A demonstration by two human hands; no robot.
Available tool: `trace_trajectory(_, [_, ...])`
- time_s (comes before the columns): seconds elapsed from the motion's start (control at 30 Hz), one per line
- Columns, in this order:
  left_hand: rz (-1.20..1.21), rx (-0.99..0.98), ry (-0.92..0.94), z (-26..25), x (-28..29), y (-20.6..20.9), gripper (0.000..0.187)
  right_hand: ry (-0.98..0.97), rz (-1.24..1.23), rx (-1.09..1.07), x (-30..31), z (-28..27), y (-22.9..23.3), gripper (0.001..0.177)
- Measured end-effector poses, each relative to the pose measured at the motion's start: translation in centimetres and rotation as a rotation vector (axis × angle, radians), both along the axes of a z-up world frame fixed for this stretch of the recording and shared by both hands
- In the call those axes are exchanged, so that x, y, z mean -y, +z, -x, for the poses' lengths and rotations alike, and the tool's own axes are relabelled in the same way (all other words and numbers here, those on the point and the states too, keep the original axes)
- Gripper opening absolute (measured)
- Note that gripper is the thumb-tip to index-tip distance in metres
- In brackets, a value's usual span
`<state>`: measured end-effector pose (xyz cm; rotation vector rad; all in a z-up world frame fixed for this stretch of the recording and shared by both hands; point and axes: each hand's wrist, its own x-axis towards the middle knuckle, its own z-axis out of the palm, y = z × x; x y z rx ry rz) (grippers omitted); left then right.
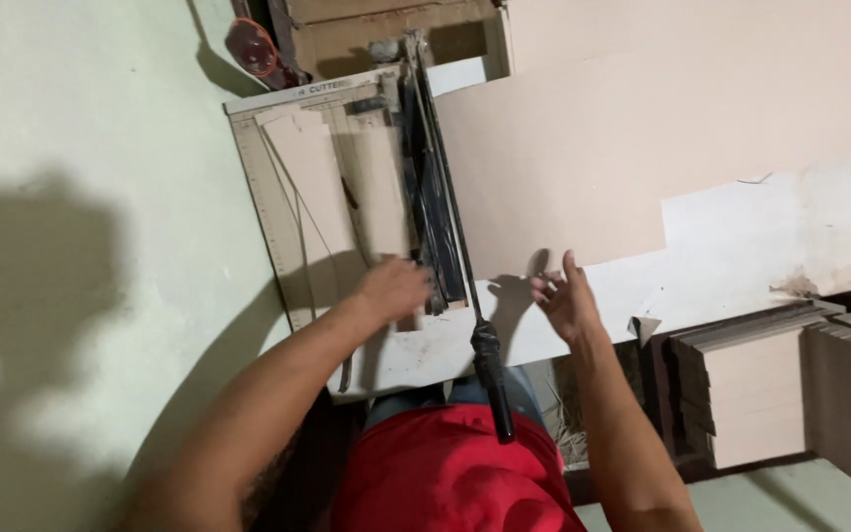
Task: The person stacks small rectangular paper pieces, then places a large sheet of paper on a manual paper cutter. They align the sheet and pull the cutter's lever to trim the edge. The person repeats this process with additional sheets, stacking the trimmed pieces on the table.
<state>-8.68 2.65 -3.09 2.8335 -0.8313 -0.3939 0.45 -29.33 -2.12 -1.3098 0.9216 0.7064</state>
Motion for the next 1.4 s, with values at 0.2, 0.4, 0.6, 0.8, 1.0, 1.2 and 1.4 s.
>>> trace_trajectory(0.2, [-0.128, -0.213, 0.143, 0.8, -9.1, 0.0, 0.013, -0.059, -0.058, 0.032, 1.9, 1.6, -1.2, 0.039])
trace_trajectory(0.4, [0.013, -0.162, 0.507, -5.1, -4.4, 5.8, 0.044, 0.172, 0.038, 0.043, -3.3, 1.0, 0.2, 0.034])
trace_trajectory(0.6, [-0.06, -0.507, 0.759, -9.1, 1.6, 6.0, 0.11, 0.405, 0.14, 0.011, -2.8, 0.3, -1.2, 0.048])
trace_trajectory(0.8, [-0.095, -0.539, 0.818, -10.1, 2.7, 4.8, 0.119, 1.257, 0.455, 0.116, -10.1, 0.5, 15.7, 0.072])
trace_trajectory(1.0, [-0.09, -0.567, 0.818, -9.9, 2.6, 3.2, 0.121, 1.452, 0.543, 0.269, -10.9, 9.6, 16.1, 0.082])
trace_trajectory(1.2, [-0.055, -0.554, 0.831, -9.4, 2.6, 2.9, 0.121, 1.43, 0.618, 0.271, -7.9, 12.0, 5.8, 0.072])
trace_trajectory(1.4, [0.066, -0.314, 0.743, -8.6, 2.5, 2.7, 0.095, 1.265, 0.293, 0.155, -10.0, 4.5, 24.3, 0.096])
